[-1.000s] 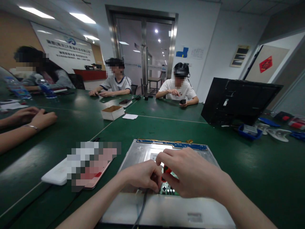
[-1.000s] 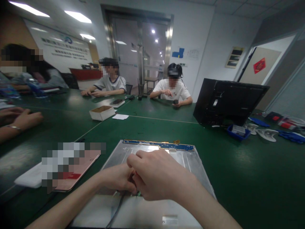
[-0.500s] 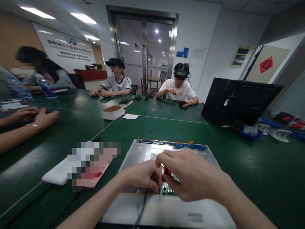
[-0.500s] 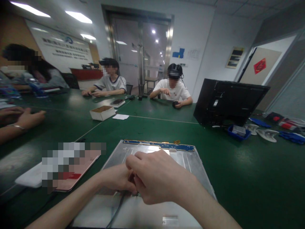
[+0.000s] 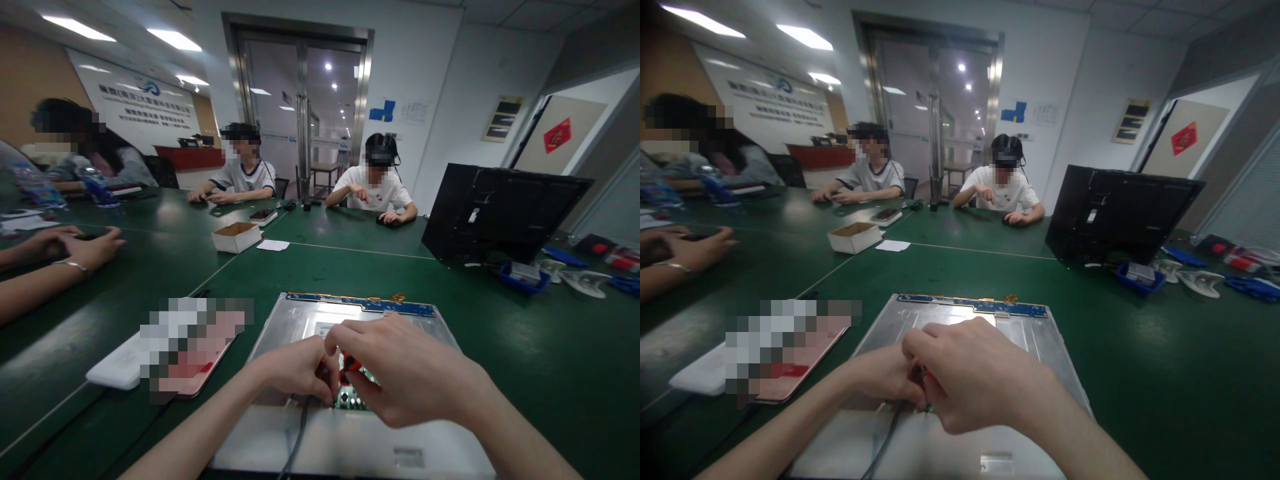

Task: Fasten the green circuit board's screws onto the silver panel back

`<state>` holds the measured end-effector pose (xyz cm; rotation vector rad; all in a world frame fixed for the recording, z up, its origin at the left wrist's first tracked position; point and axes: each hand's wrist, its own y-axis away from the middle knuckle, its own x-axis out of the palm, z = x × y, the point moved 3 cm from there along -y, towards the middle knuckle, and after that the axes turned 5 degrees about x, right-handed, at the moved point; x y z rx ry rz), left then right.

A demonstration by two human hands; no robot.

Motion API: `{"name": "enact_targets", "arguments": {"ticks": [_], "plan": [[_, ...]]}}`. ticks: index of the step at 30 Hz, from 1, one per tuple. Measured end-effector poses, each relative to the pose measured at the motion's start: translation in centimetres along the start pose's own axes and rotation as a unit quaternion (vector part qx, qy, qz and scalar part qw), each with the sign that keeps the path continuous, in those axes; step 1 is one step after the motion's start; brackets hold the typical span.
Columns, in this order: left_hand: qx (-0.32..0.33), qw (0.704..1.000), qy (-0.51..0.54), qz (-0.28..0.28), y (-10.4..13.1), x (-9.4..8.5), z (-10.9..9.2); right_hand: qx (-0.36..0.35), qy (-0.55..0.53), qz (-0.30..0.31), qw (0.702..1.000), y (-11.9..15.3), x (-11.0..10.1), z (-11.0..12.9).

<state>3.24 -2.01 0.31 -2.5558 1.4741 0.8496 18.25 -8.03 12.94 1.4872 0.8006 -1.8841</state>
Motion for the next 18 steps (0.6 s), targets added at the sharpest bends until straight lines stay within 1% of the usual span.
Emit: {"name": "enact_targets", "arguments": {"ticks": [6, 11, 14, 18], "plan": [[0.027, 0.999, -0.017, 0.013, -0.2, -0.1, 0.2, 0.026, 0.038, -0.011, 0.999, -0.4, 0.4, -0.4], [0.014, 1.000, -0.014, 0.009, -0.3, 0.1, 0.6, 0.017, 0.041, -0.010, 0.999, -0.2, 0.2, -0.2], [0.009, 1.000, -0.008, -0.002, -0.2, 0.1, 0.4, 0.006, 0.029, -0.011, 1.000, 0.0, 0.0, 0.1], [-0.002, 1.000, -0.018, -0.006, 0.0, 0.0, -0.4, 0.015, 0.024, 0.005, 1.000, -0.1, 0.1, 0.1]]}}
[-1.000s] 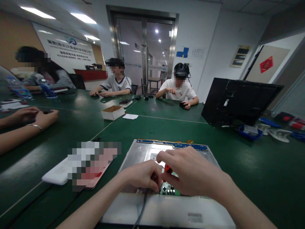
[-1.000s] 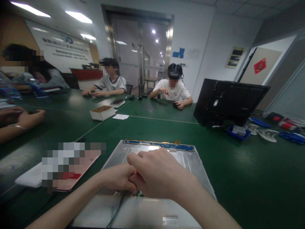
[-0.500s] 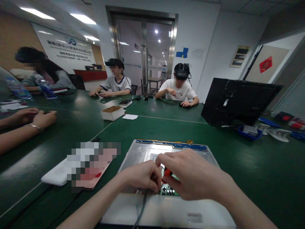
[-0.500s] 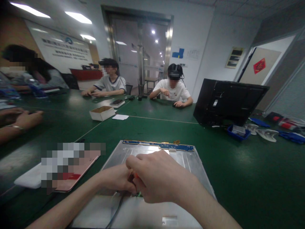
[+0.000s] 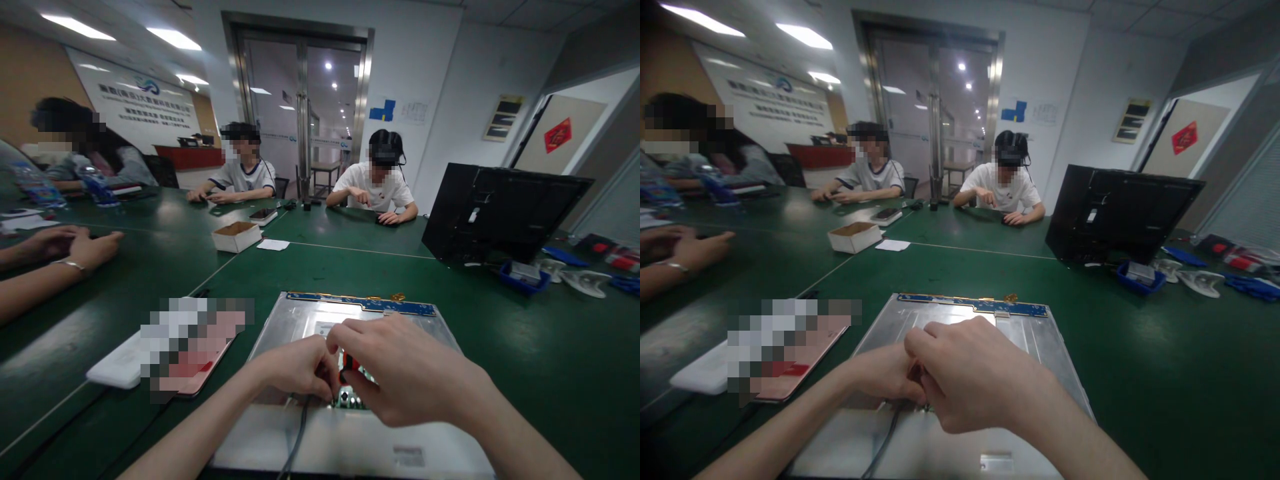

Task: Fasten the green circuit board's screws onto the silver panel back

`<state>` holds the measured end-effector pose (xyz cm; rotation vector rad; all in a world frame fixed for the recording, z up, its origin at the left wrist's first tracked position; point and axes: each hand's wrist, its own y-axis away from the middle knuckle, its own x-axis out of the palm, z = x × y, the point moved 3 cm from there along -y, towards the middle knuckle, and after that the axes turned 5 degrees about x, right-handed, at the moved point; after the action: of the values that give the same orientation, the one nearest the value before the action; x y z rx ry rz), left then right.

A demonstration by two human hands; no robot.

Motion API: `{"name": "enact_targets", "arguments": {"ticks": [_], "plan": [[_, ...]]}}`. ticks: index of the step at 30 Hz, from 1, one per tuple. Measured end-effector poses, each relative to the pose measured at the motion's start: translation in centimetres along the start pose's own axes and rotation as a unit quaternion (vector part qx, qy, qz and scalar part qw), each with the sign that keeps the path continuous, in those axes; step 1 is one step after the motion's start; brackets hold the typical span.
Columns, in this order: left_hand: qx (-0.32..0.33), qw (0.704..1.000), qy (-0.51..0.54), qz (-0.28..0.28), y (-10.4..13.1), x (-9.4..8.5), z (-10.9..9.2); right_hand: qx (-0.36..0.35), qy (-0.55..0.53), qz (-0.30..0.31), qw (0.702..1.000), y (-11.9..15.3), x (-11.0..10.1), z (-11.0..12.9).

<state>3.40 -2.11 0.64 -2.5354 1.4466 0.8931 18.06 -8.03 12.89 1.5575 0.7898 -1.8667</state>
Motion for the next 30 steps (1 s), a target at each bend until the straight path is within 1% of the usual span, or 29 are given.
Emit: {"name": "enact_targets", "arguments": {"ticks": [3, 7, 10, 13, 17, 22, 30], "plan": [[0.006, 1.000, -0.021, 0.009, 0.06, -0.17, -0.32, 0.014, 0.009, -0.002, 1.000, -0.21, 0.11, -0.19], [0.019, 0.999, -0.045, 0.014, 0.03, -0.17, 0.01, 0.022, 0.019, -0.003, 1.000, -0.20, 0.17, -0.33], [0.016, 0.998, -0.055, 0.010, 0.04, -0.02, 0.31, 0.008, 0.014, 0.000, 1.000, -0.02, 0.12, -0.19], [0.008, 0.998, -0.067, 0.007, 0.11, 0.12, 0.20, -0.005, 0.009, -0.014, 1.000, 0.10, 0.01, -0.05], [0.001, 0.996, -0.084, 0.012, 0.18, 0.13, -0.25, 0.002, 0.008, -0.021, 1.000, 0.03, 0.14, -0.14], [0.003, 0.995, -0.101, 0.017, 0.12, -0.03, -0.16, 0.012, 0.018, -0.009, 1.000, -0.16, 0.33, -0.33], [0.016, 0.996, -0.093, 0.001, 0.30, 0.25, -0.18, -0.006, 0.000, -0.005, 1.000, 0.12, -0.18, 0.20]]}}
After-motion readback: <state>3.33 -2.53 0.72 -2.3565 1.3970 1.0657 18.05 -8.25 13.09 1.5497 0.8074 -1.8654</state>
